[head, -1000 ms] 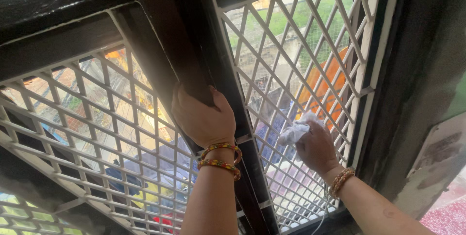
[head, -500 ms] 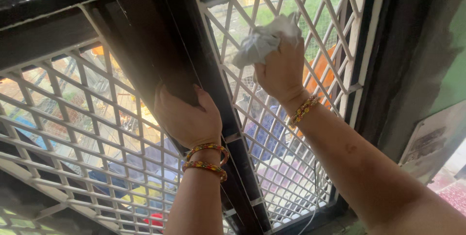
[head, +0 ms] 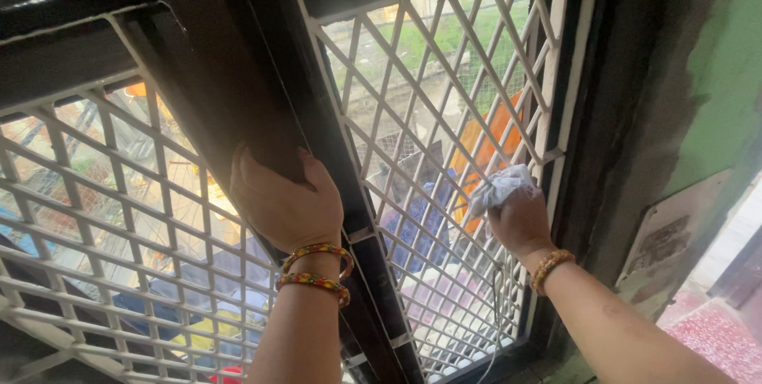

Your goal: The person cleans a window frame and the edges of a metal grate using a cloth.

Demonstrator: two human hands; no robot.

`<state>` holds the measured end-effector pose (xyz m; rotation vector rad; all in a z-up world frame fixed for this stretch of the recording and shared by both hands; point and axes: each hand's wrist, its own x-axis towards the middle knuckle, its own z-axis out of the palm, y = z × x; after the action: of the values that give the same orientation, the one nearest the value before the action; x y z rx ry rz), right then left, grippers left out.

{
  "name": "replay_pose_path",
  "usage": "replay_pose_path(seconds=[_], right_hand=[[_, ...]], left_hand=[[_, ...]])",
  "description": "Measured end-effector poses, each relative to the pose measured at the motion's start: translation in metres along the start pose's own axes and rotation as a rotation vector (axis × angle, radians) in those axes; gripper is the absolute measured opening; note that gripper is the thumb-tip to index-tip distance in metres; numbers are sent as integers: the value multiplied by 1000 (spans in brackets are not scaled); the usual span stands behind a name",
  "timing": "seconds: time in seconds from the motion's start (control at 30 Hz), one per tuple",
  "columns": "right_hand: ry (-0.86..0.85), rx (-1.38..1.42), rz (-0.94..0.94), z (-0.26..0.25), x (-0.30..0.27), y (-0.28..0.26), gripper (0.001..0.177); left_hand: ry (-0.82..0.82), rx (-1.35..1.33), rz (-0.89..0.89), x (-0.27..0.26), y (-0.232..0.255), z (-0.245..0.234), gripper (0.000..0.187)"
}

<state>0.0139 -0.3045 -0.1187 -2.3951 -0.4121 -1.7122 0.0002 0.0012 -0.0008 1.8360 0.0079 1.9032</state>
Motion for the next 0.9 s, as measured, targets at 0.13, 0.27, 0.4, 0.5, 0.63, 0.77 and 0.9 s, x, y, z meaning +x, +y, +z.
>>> replay_pose_path(seconds=[0.13, 0.27, 0.4, 0.5, 0.63, 0.77, 0.9], right_hand=[[-8, 197, 77, -15, 16, -2, 20], [86, 333, 210, -23, 97, -14, 17], [53, 437, 193, -26, 145, -28, 21], [289, -41, -113, -7, 140, -30, 33], [207, 95, -36, 13, 97, -13, 33], [61, 117, 120, 14, 58, 2, 29], [172, -176, -92, -5, 51, -2, 42]], left_hand=[[-20, -31, -6, -2, -1, 0, 54], [-20, -20, 18, -1, -3, 1, 55], [-45, -23, -3, -1, -3, 0, 54], [-51, -23, -26, 2, -3, -1, 56], [-29, -53, -41, 1, 0, -1, 56], [-22, -63, -47, 3, 1, -1, 53], [1, -112, -28, 1, 3, -3, 52]])
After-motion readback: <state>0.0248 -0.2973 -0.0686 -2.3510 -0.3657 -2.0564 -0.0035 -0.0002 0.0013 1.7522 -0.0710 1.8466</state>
